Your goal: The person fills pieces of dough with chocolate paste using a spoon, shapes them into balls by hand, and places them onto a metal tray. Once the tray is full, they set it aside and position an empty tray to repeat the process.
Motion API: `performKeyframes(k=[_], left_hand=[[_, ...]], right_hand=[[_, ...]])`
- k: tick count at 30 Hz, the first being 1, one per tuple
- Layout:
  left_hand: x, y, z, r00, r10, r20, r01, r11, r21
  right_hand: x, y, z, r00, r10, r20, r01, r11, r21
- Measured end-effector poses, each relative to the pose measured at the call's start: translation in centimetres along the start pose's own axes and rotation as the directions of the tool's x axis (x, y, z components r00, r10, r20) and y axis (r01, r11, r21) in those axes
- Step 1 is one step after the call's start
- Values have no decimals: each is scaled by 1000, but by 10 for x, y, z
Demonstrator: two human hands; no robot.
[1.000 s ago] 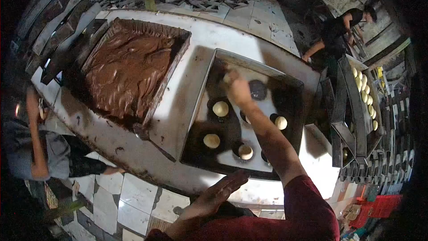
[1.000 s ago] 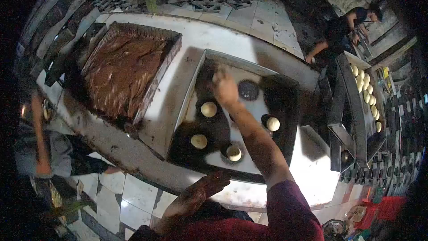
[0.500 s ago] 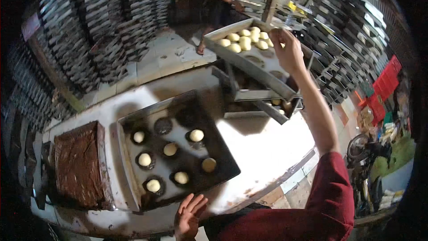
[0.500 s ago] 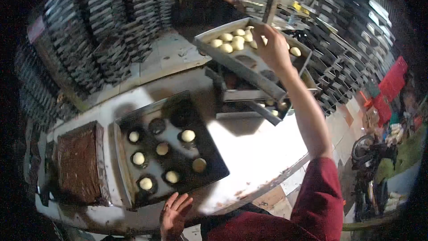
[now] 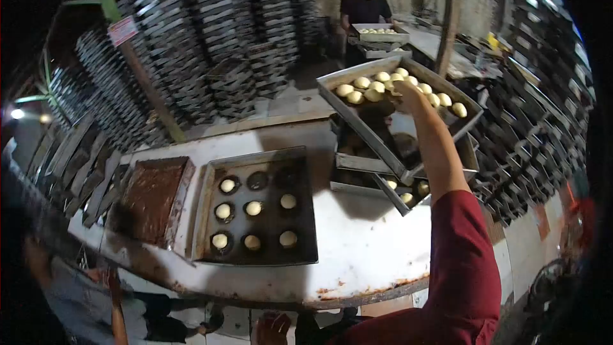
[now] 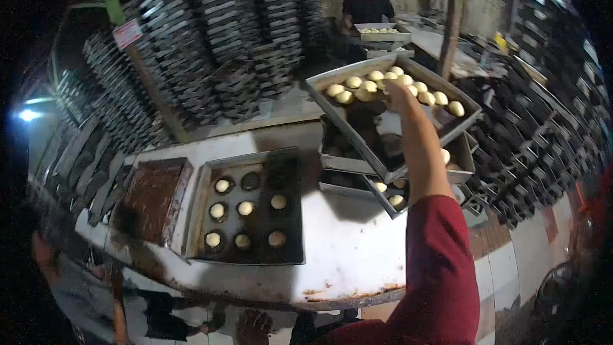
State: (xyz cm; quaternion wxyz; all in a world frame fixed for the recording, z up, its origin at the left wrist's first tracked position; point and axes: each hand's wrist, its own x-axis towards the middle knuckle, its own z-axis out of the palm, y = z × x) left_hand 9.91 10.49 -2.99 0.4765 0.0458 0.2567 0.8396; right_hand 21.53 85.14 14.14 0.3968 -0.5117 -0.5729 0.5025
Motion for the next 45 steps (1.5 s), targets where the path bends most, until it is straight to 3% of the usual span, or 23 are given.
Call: performKeyframes(k=[3, 6, 7, 8, 9, 11, 12, 14, 15, 17, 19, 21, 23, 25, 26, 27, 29, 32, 35, 37, 39, 42, 45], left_hand=[[-1, 0, -27, 986, 93, -142, -74, 988, 133], [4, 10, 78, 907, 160, -389, 31, 897, 440], [16, 6, 88, 967, 222, -122, -132, 852, 506], [31, 3, 89, 983, 181, 29, -181, 934, 307], [40, 7, 117, 993, 121, -9, -114, 955, 272], [53, -3, 121, 986, 168, 7, -169, 985, 36], [54, 6, 118, 991, 77, -109, -67, 993, 93], [52, 9, 82, 963, -69, -260, 88, 994, 61], [47, 8, 59, 977, 25, -211, 5, 990, 140], [38, 3, 22, 927, 260, -271, -136, 905, 402], [44, 4, 11, 830, 558, 5, -524, 776, 352], [23, 19, 7, 950, 311, 28, -280, 810, 515], [18, 59, -24, 893, 430, 134, -433, 738, 518], [17, 115, -73, 960, 266, 91, -281, 919, 276], [18, 144, -102, 997, 69, 28, -71, 996, 51], [3, 189, -31, 936, 281, -211, -267, 959, 93], [6, 224, -46, 769, 360, -528, -216, 924, 314], [36, 231, -138, 784, 500, -368, -220, 778, 588], [68, 267, -126, 766, 495, -411, -133, 747, 651], [93, 265, -138, 798, 419, -434, -160, 841, 518], [112, 255, -135, 894, 382, -234, -348, 921, 177], [108, 306, -83, 931, 272, -241, -266, 962, 58], [112, 325, -85, 961, 179, -209, -196, 979, -63]], right_hand=[[-54, -52, 9, 970, -227, 82, 241, 907, -345], [-205, -83, 45, 821, -505, 267, 537, 842, -56], [-283, -79, 59, 794, -544, 271, 539, 837, 100], [-348, -72, 75, 720, -622, 307, 601, 780, 172], [-374, -35, 88, 283, -894, 346, 957, 288, -39], [-483, 15, 112, 348, -738, 578, 886, 461, 55], [-505, 43, 123, 97, -502, 860, 822, 527, 215], [-547, 74, 144, -82, -673, 735, 894, 276, 353], [-548, 72, 149, -100, -669, 737, 886, 276, 371], [-548, 64, 155, -12, -545, 839, 627, 649, 430], [-561, 47, 185, 347, -468, 813, 586, 785, 202], [-568, 56, 256, 377, -714, 590, 720, 627, 298], [-575, 51, 321, 626, -329, 707, 186, 943, 274], [-582, 62, 401, 614, -194, 765, 10, 971, 239], [-589, 74, 439, 583, -300, 755, 252, 950, 182], [-597, 86, 477, 519, -396, 757, 483, 867, 122], [-611, 110, 544, 497, -530, 687, 645, 756, 117], [-612, 144, 606, 698, -557, 450, 656, 750, -88], [-620, 129, 586, 664, -603, 443, 671, 741, 4], [-624, 101, 578, 610, -686, 397, 737, 675, 32], [-604, 95, 579, 590, -535, 604, 714, 696, -81], [-546, 33, 614, 458, -437, 774, 889, 227, -398], [-476, 15, 671, 610, -299, 733, 784, 99, -612]])
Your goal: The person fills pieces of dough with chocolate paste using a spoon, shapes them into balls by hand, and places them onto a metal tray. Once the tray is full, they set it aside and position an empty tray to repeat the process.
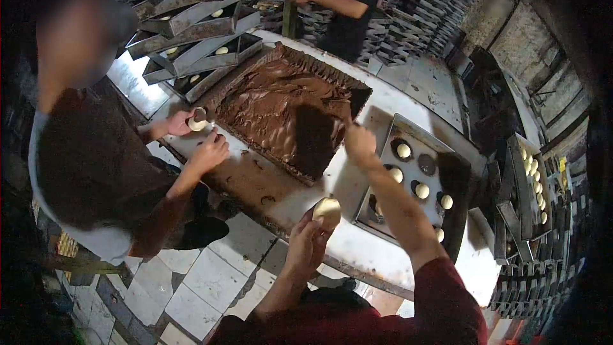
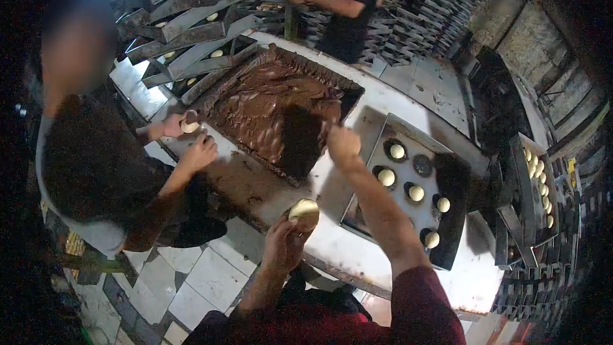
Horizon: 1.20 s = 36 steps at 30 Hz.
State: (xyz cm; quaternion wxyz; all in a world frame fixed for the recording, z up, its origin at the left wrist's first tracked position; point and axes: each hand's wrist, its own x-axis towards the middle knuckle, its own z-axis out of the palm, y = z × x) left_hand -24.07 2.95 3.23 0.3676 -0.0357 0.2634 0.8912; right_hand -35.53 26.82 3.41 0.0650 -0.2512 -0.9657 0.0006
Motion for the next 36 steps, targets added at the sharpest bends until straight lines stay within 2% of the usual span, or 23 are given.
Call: performKeyframes(k=[1, 3, 6, 7, 8, 9, 11, 12, 14, 17, 18, 19, 22, 23, 24, 26, 27, 28, 29, 32, 34, 35, 36], left_hand=[[3, 4, -2, 995, 8, -98, -5, 999, 32], [8, 9, -8, 957, 24, -288, -9, 999, 53], [29, 5, -36, 947, 37, -320, -35, 999, 13], [38, 5, -50, 957, 34, -288, 13, 987, 158], [47, 4, -64, 967, 30, -255, 50, 952, 301], [81, -21, -115, 981, 151, -117, -55, 808, 587], [70, 16, -49, 978, 89, -189, -58, 985, 165], [77, 23, -34, 964, 70, -258, -85, 995, -48], [88, 34, -32, 988, 27, -151, -47, 990, -131], [92, 52, -6, 983, -17, -181, -22, 977, -212], [93, 55, -5, 988, -37, -149, -8, 957, -290], [92, 66, -7, 1000, -13, -12, 8, 941, -337], [77, 95, -4, 989, -18, -145, -19, 969, -247], [68, 101, -10, 988, 118, -96, -121, 992, -24], [63, 113, -3, 983, 46, -179, -92, 962, -257], [53, 117, -25, 999, 40, 26, -30, 956, -292], [51, 112, -28, 999, 39, 24, -31, 955, -296], [48, 108, -31, 999, -10, 32, 16, 985, -170], [45, 102, -35, 998, -60, 33, 62, 997, -42], [39, 63, -74, 977, -178, 121, 193, 973, -125], [20, 49, -39, 966, -218, 138, 218, 976, 18], [17, 40, -39, 950, -280, 141, 279, 960, 22], [14, 30, -40, 930, -337, 148, 336, 941, 30]], right_hand=[[17, 2, -8, 997, 60, 56, -62, 998, 33], [22, 1, -13, 996, 16, 93, -10, 998, -61], [5, -2, 17, 962, 70, 264, -37, 991, -128], [-16, -9, 1, 966, -52, 252, 88, 987, -133], [-32, -9, -7, 971, -21, 237, 30, 999, -37], [-47, -10, -14, 974, 8, 225, -22, 998, 61], [-83, -11, -32, 999, -52, -2, 47, 872, 488], [-98, -16, -37, 998, -62, 0, 54, 871, 489], [-125, -28, -39, 994, 45, -101, 63, 515, 855], [-141, -44, -3, 917, -63, -393, 323, 697, 640], [-145, -48, 2, 931, -85, -355, 306, 714, 630], [-152, -48, 15, 931, -60, -359, 305, 668, 679], [-164, -39, 47, 937, -61, -345, 308, 613, 728], [-169, -36, 55, 942, -74, -327, 302, 613, 730], [-169, -35, 60, 942, -75, -328, 303, 612, 730], [-175, -34, 70, 989, -32, -147, 133, 651, 747], [-178, -36, 71, 995, -11, -101, 82, 678, 730], [-181, -39, 72, 999, 10, -54, 31, 704, 709], [-184, -37, 72, 991, 17, -133, 69, 784, 617], [-175, -43, 25, 935, 12, -354, 181, 844, 505], [-162, -30, 10, 996, -68, 54, -21, 417, 909], [-161, -24, 16, 945, -179, 275, -242, 184, 953], [-159, -26, -16, 923, -281, 262, -215, 187, 959]])
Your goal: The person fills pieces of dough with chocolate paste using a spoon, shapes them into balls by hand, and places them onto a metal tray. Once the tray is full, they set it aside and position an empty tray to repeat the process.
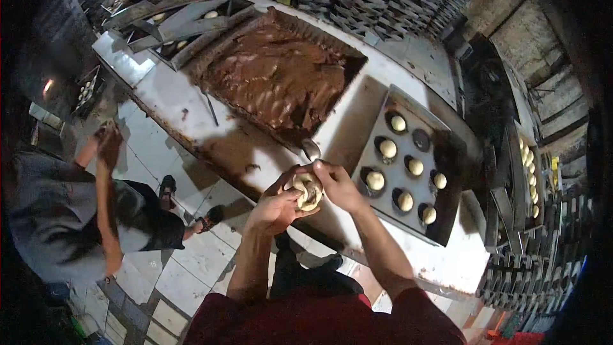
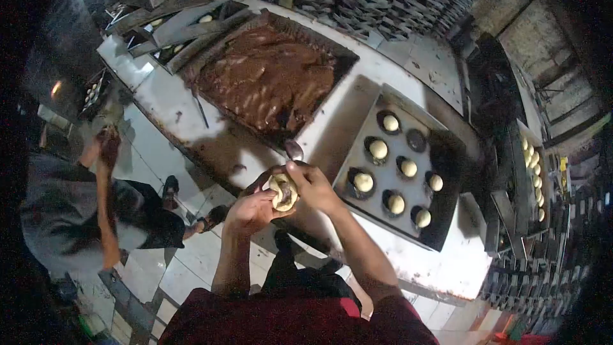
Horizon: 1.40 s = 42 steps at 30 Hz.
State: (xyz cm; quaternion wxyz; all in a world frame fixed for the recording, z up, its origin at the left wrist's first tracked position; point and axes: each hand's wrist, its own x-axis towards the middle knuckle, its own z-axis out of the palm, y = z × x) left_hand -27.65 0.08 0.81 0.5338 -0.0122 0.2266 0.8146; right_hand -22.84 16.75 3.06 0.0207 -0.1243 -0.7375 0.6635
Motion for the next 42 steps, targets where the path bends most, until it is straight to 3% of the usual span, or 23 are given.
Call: performKeyframes(k=[3, 4, 5, 9, 12, 13, 14, 16, 17, 19, 20, 21, 22, 23, 24, 27, 30, 34, 36, 37, 38, 40, 42], left_hand=[[-2, -26, 5, 999, 36, -36, -36, 999, -17], [-6, -34, 10, 992, 80, -96, -82, 996, -17], [-6, -43, 4, 997, 77, 18, -76, 994, -75], [-17, -77, 30, 993, -65, 101, 77, 990, -122], [-33, -126, 73, 993, 118, 9, -118, 990, 75], [-45, -139, 98, 990, 139, -30, -129, 966, 223], [-45, -159, 103, 990, 135, -27, -125, 963, 238], [-45, -202, 106, 968, 251, 8, -198, 745, 636], [-43, -224, 111, 952, 305, 0, -243, 761, 602], [-44, -254, 123, 930, 363, -64, -262, 772, 579], [-44, -266, 128, 894, 428, -135, -297, 790, 536], [-43, -273, 130, 874, 444, -199, -319, 832, 454], [-42, -276, 126, 903, 393, -171, -332, 894, 300], [-44, -281, 123, 904, 356, -237, -318, 930, 183], [-45, -281, 129, 904, 310, -294, -306, 950, 60], [-55, -286, 125, 920, 208, -333, -218, 976, 8], [-64, -281, 122, 959, 160, -233, -179, 982, -60], [-79, -248, 105, 937, 155, -315, -201, 972, -120], [-83, -231, 87, 940, 272, -207, -289, 955, -58], [-87, -225, 87, 899, 343, -273, -327, 939, 102], [-92, -222, 88, 902, 332, -275, -320, 943, 90], [-101, -219, 94, 799, 552, -238, -470, 821, 324], [-106, -221, 88, 790, 578, -205, -442, 768, 463]], right_hand=[[-27, -12, -18, 997, -30, 74, 40, 988, -147], [-42, -19, -23, 942, -303, 145, 335, 834, -439], [-57, -25, -26, 807, -515, 288, 560, 515, -649], [-121, -30, -41, 762, -584, 281, 550, 353, -757], [-165, -19, -73, 816, -539, 210, 507, 492, -708], [-178, -16, -82, 850, -516, 107, 468, 645, -604], [-200, -19, -91, 958, -287, 2, 251, 835, -489], [-230, -15, -116, 989, -147, 23, 145, 918, -369], [-245, -4, -123, 989, -151, 11, 145, 924, -354], [-267, 13, -132, 999, 21, -30, -21, 999, -25], [-282, 17, -134, 992, 124, -22, -125, 992, -23], [-295, 18, -129, 973, -183, -142, 152, 967, -206], [-309, 20, -123, 852, -485, -195, 380, 831, -406], [-324, 20, -120, 797, -559, -229, 338, 727, -598], [-333, 22, -113, 790, -568, -229, 346, 722, -598], [-339, 41, -83, 707, -595, -382, 303, 743, -597], [-327, 57, -50, 668, -574, -474, 322, 797, -510], [-319, 58, -11, 585, -726, -362, 399, 645, -652], [-314, 53, 9, 575, -764, -294, 428, 586, -688], [-312, 43, 15, 553, -790, -265, 446, 549, -707], [-309, 35, 18, 561, -786, -262, 436, 549, -713], [-304, 22, 16, 575, -802, -159, 430, 462, -776], [-294, 10, 10, 623, -760, -186, 441, 537, -720]])
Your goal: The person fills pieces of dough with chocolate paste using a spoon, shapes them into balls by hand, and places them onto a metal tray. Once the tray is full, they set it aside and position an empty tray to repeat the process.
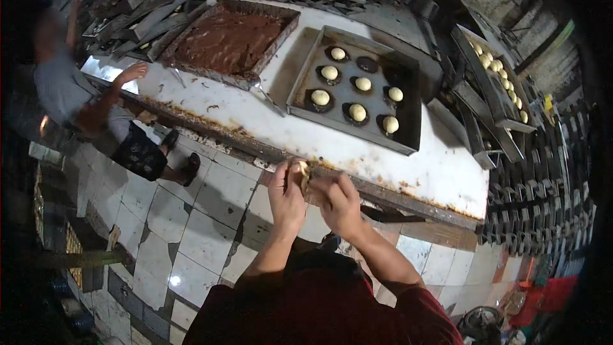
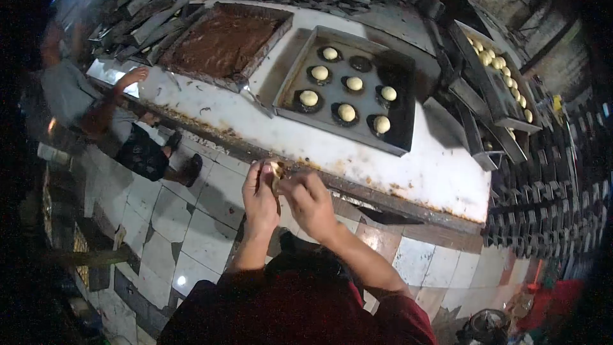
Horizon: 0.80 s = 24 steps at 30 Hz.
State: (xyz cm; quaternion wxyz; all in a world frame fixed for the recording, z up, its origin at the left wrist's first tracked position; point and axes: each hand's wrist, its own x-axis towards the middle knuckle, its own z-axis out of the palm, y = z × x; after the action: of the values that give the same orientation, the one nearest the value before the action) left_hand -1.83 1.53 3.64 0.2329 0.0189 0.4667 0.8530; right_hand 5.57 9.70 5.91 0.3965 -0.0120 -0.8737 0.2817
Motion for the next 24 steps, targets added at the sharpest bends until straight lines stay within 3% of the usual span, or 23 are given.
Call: performKeyframes(k=[2, 3, 4, 5, 6, 7, 9, 10, 11, 12, 13, 14, 15, 17, 18, 19, 20, 21, 22, 24], left_hand=[[-1, 6, -12, 973, 24, 229, -91, 953, 290], [0, 7, -18, 940, 34, 338, -130, 955, 266], [0, 9, -21, 937, 38, 346, -135, 956, 259], [0, 12, -22, 884, 114, 454, -218, 958, 184], [-1, 17, -22, 814, 190, 548, -291, 951, 102], [-7, 30, -21, 798, 95, 595, -202, 973, 115], [-9, 34, -14, 787, 147, 599, -249, 964, 89], [-10, 33, -10, 776, 202, 597, -295, 954, 61], [-8, 28, -7, 843, 182, 507, -252, 965, 73], [-6, 23, -5, 838, 190, 511, -261, 963, 70], [-7, 18, -4, 924, 31, 381, -18, 999, -38], [-10, 14, -2, 952, -159, 263, 209, 962, -177], [-11, 14, 9, 948, -262, 180, 295, 935, -196], [-17, 4, 17, 943, -252, 216, 283, 951, -126], [-21, -4, 23, 934, -248, 257, 270, 961, -56], [-27, -15, 29, 933, -126, 337, 163, 983, -85], [-37, -21, 36, 932, -121, 340, 157, 984, -80], [-48, -21, 47, 895, -47, 443, 56, 998, -7], [-57, -24, 59, 839, 16, 544, -55, 997, 55], [-67, -34, 83, 836, 25, 548, -75, 995, 69]], right_hand=[[10, -5, -4, 994, 112, 13, -113, 991, 69], [14, -10, -7, 994, 108, 9, -109, 992, 60], [18, -15, -9, 974, 225, 33, -227, 971, 78], [19, -17, -11, 939, 339, 57, -344, 934, 94], [17, -17, -11, 939, 339, 53, -342, 935, 91], [13, -16, -10, 945, 325, 27, -326, 941, 96], [6, -17, -9, 950, 313, -6, -310, 945, 100], [1, -21, -9, 924, 381, -30, -372, 915, 159], [-2, -23, -8, 896, 441, -50, -421, 880, 220], [-6, -23, -6, 940, 328, -91, -306, 932, 192], [-9, -24, -10, 972, 226, -61, -223, 973, 50], [-11, -26, -15, 991, 130, -14, -130, 988, -87], [-15, -21, -19, 992, 128, -13, -129, 988, -82], [-27, -5, -31, 1000, -6, 15, 10, 968, -250], [-29, 0, -43, 1000, -6, 12, 9, 969, -248], [-26, 7, -57, 997, 75, -9, -75, 995, -68], [-26, 12, -70, 988, 155, -17, -152, 982, 116], [-30, 12, -83, 927, 375, -11, -350, 876, 332], [-33, 20, -98, 929, 369, -18, -342, 877, 338], [-38, 38, -130, 934, 342, 100, -356, 880, 314]])
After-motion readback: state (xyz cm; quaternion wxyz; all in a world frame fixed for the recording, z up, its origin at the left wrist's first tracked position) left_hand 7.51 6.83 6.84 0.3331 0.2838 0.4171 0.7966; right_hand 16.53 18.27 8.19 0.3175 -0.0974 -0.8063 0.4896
